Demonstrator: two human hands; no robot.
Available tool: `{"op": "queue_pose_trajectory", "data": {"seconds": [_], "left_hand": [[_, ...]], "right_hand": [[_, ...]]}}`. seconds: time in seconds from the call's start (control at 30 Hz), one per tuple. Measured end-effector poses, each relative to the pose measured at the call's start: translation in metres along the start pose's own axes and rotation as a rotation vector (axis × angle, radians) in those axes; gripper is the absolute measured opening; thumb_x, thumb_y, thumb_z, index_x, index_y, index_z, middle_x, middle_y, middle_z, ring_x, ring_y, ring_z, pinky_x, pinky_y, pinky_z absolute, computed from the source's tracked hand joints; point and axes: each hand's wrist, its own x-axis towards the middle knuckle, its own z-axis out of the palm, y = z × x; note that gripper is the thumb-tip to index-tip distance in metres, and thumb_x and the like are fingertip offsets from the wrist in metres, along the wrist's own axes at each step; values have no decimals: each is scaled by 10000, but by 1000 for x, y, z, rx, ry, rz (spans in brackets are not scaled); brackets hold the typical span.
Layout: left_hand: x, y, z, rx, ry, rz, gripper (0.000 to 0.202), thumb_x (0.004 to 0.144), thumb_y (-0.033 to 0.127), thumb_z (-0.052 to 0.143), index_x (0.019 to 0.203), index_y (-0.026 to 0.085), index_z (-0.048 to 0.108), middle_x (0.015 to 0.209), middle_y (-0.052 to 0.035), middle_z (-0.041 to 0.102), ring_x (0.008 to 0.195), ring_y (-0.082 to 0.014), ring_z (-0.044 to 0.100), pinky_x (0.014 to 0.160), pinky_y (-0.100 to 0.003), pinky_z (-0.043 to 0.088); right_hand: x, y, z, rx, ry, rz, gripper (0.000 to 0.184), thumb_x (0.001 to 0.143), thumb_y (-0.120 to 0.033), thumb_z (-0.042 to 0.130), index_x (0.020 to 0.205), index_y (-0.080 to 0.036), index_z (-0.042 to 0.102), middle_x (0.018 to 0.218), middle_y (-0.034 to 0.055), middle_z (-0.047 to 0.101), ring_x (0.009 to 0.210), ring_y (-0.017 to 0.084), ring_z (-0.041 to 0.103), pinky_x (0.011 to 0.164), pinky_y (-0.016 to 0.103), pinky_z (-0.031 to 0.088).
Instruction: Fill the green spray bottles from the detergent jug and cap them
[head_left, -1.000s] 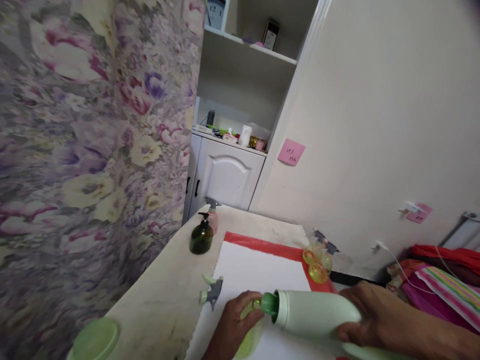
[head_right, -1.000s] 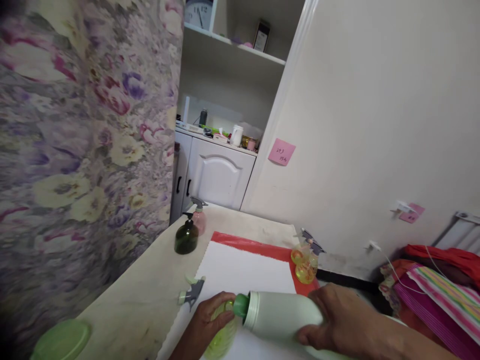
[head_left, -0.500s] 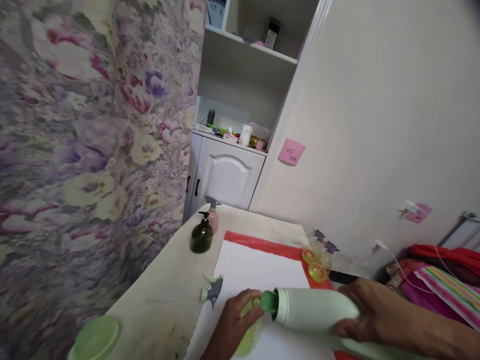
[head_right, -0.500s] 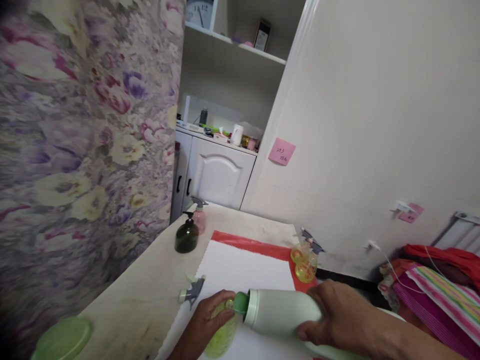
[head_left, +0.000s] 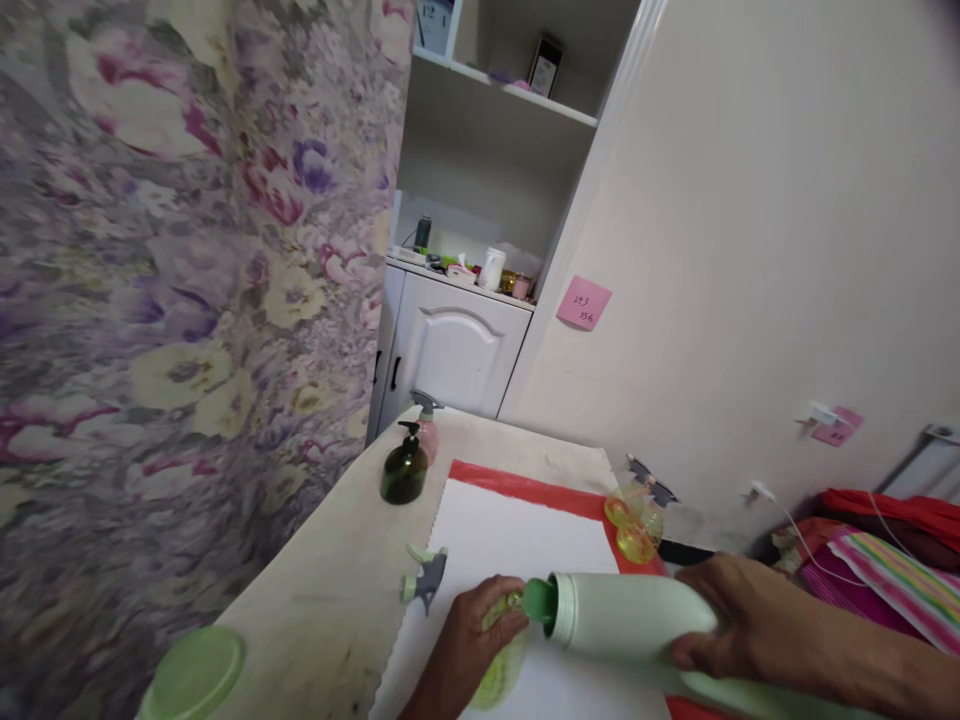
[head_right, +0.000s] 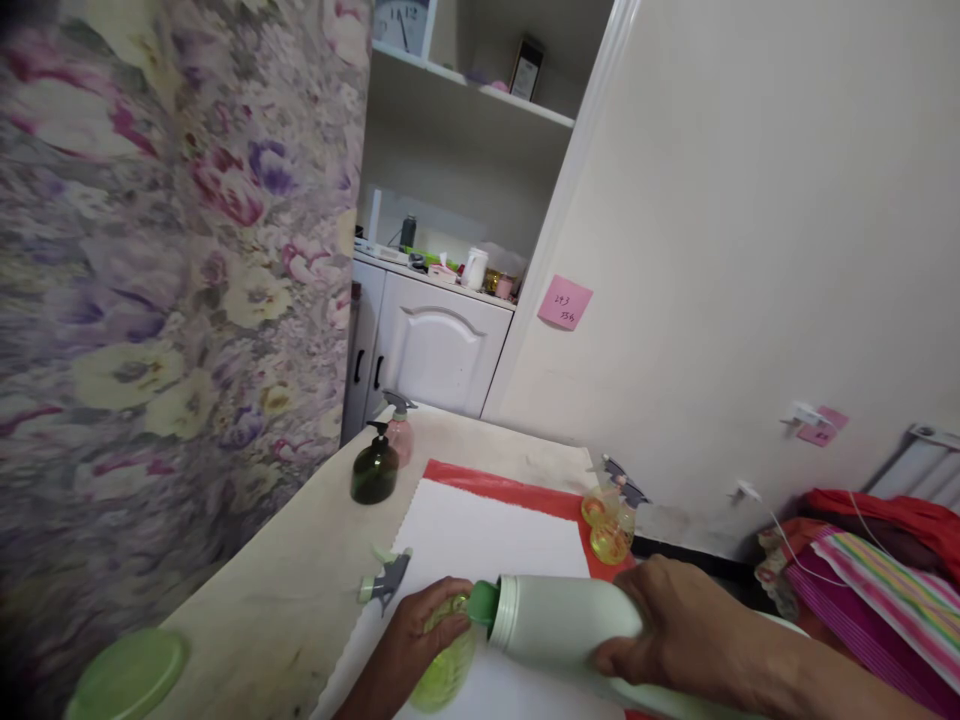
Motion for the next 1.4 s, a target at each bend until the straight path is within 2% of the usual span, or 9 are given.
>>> {"op": "queue_pose_trajectory", "data": {"seconds": [0.57,0.87,1.13,1.4], "left_hand": [[-1,-3,-2,8,-22,24,184,832,287,649,991,222,716,961,-17,733,939,-203,660,858,-270,458],[1,-5,-3,23,-16,24,214,826,298,650,1005,200,715,980,-46,738,955,-220,661,875,-298,459],[1,-6,-2,13,-14,33,204,830,306,655,994,203,722,973,-41,742,951,-215,664,872,-290,465],[1,-2,-2,22,-26,33,232,838,336,647,1009,195,714,985,-54,741,959,-222,662,882,-295,457]], "right_hand": [[3,5,0,12,7,-16,304,712,-471,678,821,-192,729,779,66,761,701,236,680,568,276,449],[4,-1,-2,-13,-19,8,296,701,-450,689,820,-181,721,796,76,760,713,233,679,556,262,437],[7,8,1,6,-10,-23,283,714,-465,687,808,-199,715,760,49,753,677,212,671,554,263,432],[5,4,-1,15,-12,-20,279,710,-455,689,791,-187,703,765,59,753,692,220,676,547,256,436]]}}
